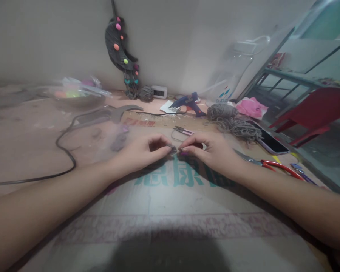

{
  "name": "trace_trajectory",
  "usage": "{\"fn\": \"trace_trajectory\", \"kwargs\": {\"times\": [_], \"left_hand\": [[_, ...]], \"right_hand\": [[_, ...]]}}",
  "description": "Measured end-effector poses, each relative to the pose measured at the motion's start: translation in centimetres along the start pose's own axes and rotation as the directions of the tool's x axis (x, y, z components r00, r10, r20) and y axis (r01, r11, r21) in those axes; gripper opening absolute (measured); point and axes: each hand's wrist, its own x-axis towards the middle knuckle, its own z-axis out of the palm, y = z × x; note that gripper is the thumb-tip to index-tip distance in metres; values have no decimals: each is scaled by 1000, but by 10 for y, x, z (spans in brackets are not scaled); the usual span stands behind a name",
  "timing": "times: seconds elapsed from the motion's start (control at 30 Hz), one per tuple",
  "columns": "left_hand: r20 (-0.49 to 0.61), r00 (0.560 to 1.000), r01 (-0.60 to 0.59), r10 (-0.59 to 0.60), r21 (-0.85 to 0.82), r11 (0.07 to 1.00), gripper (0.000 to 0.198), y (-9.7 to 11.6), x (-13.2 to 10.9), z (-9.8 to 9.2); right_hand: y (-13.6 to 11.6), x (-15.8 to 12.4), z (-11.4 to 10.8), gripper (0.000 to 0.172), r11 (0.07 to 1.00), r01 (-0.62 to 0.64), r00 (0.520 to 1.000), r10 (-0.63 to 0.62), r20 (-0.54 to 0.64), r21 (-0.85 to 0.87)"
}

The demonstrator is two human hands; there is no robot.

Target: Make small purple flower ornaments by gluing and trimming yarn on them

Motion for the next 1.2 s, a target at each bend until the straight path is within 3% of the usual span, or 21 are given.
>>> {"fn": "trace_trajectory", "kwargs": {"times": [0.27,0.47,0.57,0.7,0.8,0.93,1.2], "left_hand": [[48,998,30,-31,21,999,27,11,-2,-4],[42,998,38,-39,16,999,27,8,-1,-4],[48,998,28,-28,6,1000,28,6,0,-3],[47,999,22,-23,26,999,30,5,0,-3],[51,999,10,-12,35,999,30,6,0,-4],[53,999,8,-10,36,999,27,6,0,-3],[59,998,-4,0,67,998,28,7,-1,-3]], "right_hand": [[5,-2,4,16,979,10,999,-18,38,202],[3,4,5,11,879,-181,983,143,118,441],[2,6,5,14,851,-224,974,191,119,475],[0,3,3,6,919,-176,984,148,104,352],[1,0,1,6,993,-15,999,9,54,118],[4,-2,2,11,975,176,984,-179,-9,-136],[2,-3,6,9,968,203,979,-205,2,-150]]}}
